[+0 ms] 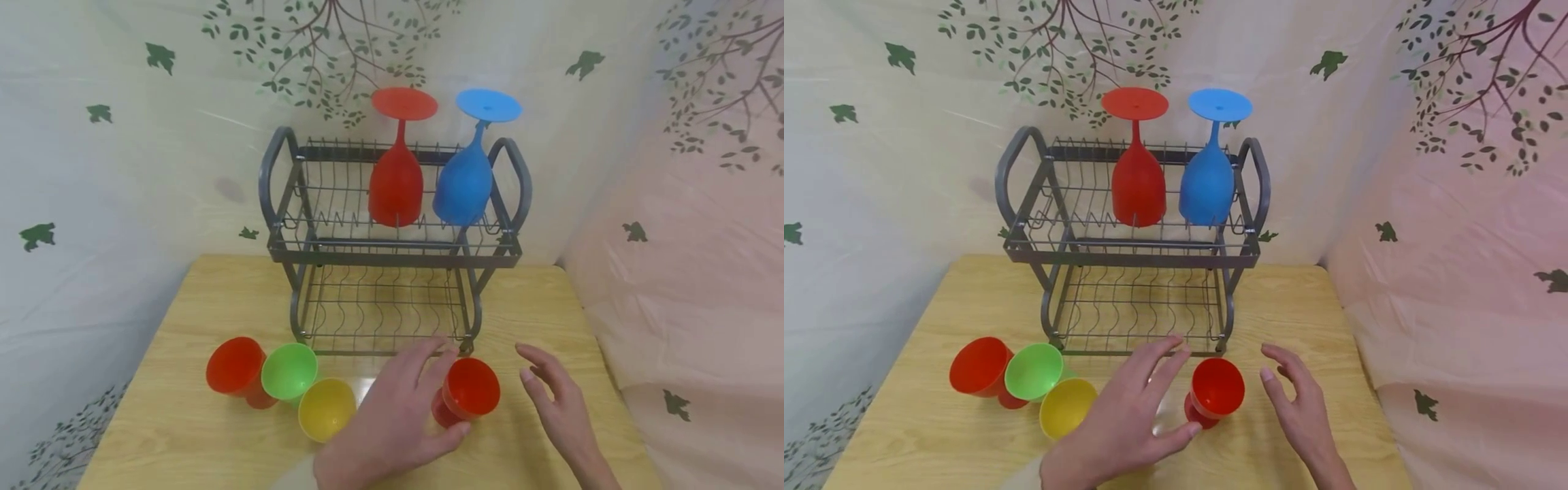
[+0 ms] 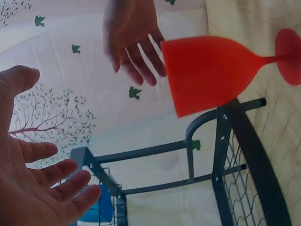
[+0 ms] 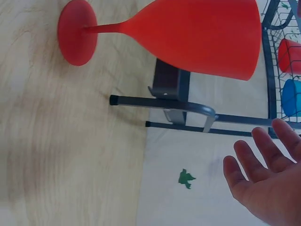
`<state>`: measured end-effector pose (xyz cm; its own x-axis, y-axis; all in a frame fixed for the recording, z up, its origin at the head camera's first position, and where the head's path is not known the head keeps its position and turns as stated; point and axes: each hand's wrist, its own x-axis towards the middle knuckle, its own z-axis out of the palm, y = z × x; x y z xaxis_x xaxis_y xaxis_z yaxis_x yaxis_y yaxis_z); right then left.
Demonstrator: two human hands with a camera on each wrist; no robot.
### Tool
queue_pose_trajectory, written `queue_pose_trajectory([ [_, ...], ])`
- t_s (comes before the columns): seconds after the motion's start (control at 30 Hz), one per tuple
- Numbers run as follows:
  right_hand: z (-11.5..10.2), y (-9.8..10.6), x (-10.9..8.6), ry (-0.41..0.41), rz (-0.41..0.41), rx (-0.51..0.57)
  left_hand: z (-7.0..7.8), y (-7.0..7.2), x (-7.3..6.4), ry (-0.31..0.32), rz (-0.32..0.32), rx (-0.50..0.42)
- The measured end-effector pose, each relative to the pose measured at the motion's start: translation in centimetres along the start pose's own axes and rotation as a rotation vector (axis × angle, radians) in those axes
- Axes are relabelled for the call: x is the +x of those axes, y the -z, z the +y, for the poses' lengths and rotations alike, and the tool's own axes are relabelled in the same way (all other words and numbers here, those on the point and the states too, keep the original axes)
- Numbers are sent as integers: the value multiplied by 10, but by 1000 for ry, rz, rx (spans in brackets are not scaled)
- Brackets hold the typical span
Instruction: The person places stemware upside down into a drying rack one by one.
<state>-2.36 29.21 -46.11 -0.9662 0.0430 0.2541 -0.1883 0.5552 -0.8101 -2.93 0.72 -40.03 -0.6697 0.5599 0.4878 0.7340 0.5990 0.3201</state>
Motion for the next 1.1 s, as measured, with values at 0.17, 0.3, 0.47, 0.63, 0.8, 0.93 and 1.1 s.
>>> queue_pose_trajectory([
  [0.17, 10, -1, -3, -32, -50, -18, 3, -17, -1, 24, -53, 32],
  [0.3, 23, -1, -4, 50, -128, 27, 1, -28, -2, 53, -81, 45],
  [0.47, 39, -7, -6, 104, -250, 79, -3, -35, -6, 95, -103, 32],
  [0.63, 49, -17, -11, 3, -331, 88, -6, -43, -11, 115, -101, -2],
  [0.8, 51, -25, -14, -173, -387, 167, -8, -49, -19, 142, -126, -9],
  [0.93, 53, -30, -17, -207, -399, 183, -11, -51, -23, 148, -123, -8],
  [1.1, 57, -36, -16, -160, -390, 189, -13, -54, -27, 163, -140, -4],
])
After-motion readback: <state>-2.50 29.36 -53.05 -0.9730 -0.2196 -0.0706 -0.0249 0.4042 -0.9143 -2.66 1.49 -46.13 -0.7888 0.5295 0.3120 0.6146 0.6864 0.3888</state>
